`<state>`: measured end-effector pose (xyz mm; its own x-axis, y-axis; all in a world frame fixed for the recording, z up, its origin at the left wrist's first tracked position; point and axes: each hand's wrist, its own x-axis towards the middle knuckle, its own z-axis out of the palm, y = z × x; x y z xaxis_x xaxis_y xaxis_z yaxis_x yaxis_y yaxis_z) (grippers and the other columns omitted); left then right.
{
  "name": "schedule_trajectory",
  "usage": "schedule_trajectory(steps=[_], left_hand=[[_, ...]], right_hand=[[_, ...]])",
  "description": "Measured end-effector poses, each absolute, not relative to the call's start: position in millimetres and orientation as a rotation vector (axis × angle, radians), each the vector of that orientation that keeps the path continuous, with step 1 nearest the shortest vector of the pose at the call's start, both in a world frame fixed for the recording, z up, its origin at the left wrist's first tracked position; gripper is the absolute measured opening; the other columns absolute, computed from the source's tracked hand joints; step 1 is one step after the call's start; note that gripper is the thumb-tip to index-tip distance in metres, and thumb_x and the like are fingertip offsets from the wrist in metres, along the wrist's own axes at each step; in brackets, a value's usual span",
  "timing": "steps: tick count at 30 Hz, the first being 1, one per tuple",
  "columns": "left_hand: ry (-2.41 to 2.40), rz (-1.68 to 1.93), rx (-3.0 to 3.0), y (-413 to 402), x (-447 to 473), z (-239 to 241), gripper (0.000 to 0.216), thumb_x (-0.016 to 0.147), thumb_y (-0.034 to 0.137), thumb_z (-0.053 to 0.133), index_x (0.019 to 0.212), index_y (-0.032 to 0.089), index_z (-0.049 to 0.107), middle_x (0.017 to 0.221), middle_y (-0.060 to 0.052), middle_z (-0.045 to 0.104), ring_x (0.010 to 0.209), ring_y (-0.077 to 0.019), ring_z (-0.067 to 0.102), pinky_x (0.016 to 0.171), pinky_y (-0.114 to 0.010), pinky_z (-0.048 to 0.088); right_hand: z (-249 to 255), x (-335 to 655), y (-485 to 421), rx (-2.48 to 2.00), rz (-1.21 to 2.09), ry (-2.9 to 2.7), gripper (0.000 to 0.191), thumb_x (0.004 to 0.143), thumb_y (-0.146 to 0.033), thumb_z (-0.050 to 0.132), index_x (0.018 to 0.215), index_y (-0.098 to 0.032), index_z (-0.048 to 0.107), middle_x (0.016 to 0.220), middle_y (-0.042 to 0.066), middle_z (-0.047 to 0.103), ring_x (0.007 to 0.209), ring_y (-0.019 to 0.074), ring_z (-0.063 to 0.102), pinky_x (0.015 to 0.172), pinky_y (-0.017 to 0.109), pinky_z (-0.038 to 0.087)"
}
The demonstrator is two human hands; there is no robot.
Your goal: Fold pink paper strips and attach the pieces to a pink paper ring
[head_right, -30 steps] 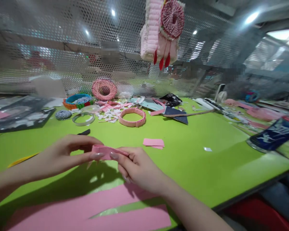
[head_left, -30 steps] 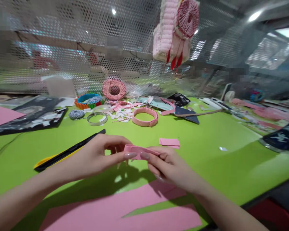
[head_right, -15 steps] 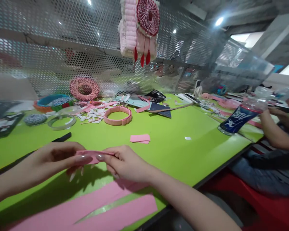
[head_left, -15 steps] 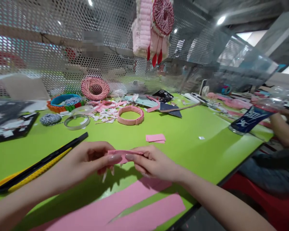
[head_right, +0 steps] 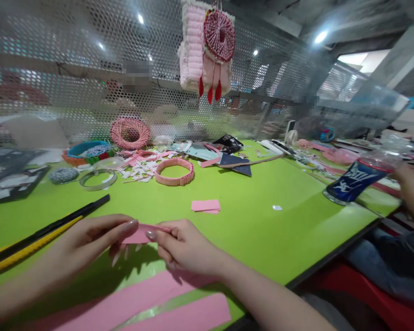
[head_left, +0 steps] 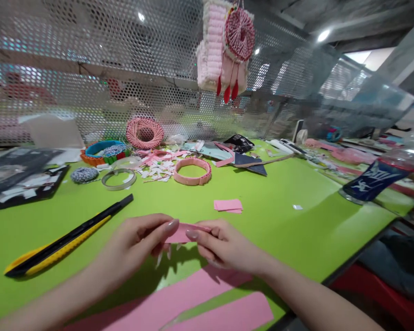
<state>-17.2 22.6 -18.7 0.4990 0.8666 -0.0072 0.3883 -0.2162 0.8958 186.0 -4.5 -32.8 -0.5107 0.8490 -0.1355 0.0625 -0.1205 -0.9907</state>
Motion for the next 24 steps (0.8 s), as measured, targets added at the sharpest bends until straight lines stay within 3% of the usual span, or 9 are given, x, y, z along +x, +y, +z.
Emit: schedule_trajectory(steps=[4,9,13,17,19,21,24], left_hand=[[1.053,0.761,1.852,18.6,-17.7,-20.0,0.034,0.087,0.044,0.053,0.07,0.017,0.064,0.053,0.004,0.053,0.048,-0.0087,0.046,0.045,-0.018,0.033],[1.016,0.568,1.834,18.5,-14.6,-17.6,0.039,0.091,0.044,0.045,0.065,0.017,0.057,0.052,0.005,0.049,0.049,-0.0084,0.045,0.047,-0.017,0.035],[1.056,0.63,1.938,14.6,-12.6,-15.5,0.036,0.093,0.039,0.041,0.065,0.018,0.051,0.053,0.004,0.05,0.051,-0.0095,0.047,0.049,-0.018,0.035],[0.978,0.67,2.169,10.1,-15.1,-16.8,0.032,0.094,0.033,0.038,0.069,0.019,0.053,0.056,0.003,0.048,0.052,-0.0101,0.047,0.052,-0.019,0.035],[0.914,0.579,2.245,8.9,-16.6,-18.7,0.032,0.095,0.031,0.036,0.072,0.018,0.055,0.06,0.002,0.052,0.054,-0.0103,0.047,0.054,-0.019,0.035],[0.853,0.473,2.283,8.7,-17.2,-20.5,0.032,0.095,0.032,0.035,0.077,0.017,0.057,0.066,0.0,0.056,0.058,-0.011,0.048,0.057,-0.02,0.037],[0.881,0.415,2.172,11.0,-15.3,-20.4,0.035,0.096,0.036,0.034,0.083,0.017,0.061,0.071,-0.002,0.061,0.063,-0.0123,0.052,0.06,-0.021,0.039]], right_hand=[[-31.7,184.0,-7.8,-0.991,1.8,-1.504,0.041,0.091,-0.051,0.05,0.066,-0.019,0.043,0.042,-0.011,0.035,0.032,0.0024,0.026,0.033,0.016,0.02],[-36.8,185.3,-13.5,-1.074,1.8,-1.441,0.042,0.088,-0.055,0.051,0.069,-0.018,0.046,0.039,-0.012,0.035,0.028,0.003,0.027,0.03,0.015,0.019],[-44.6,185.4,-15.0,-1.016,1.913,-1.394,0.042,0.087,-0.058,0.052,0.079,-0.017,0.051,0.038,-0.012,0.039,0.027,0.0037,0.03,0.032,0.015,0.03],[-36.7,186.1,-16.1,-1.002,2.065,-1.426,0.048,0.079,-0.06,0.061,0.092,-0.015,0.054,0.063,0.0,0.062,0.05,0.0092,0.056,0.05,0.02,0.047],[-28.6,186.8,-15.4,-1.03,2.064,-1.465,0.048,0.077,-0.057,0.065,0.096,-0.014,0.055,0.075,0.004,0.064,0.064,0.0112,0.061,0.063,0.024,0.05],[-23.0,186.6,-13.8,-1.025,2.094,-1.52,0.046,0.081,-0.058,0.06,0.094,-0.014,0.055,0.077,0.004,0.063,0.063,0.0103,0.059,0.067,0.026,0.05],[-24.1,183.5,-12.2,-1.053,2.067,-1.628,0.045,0.089,-0.06,0.044,0.089,-0.016,0.051,0.064,-0.001,0.058,0.048,0.0084,0.052,0.053,0.022,0.046]])
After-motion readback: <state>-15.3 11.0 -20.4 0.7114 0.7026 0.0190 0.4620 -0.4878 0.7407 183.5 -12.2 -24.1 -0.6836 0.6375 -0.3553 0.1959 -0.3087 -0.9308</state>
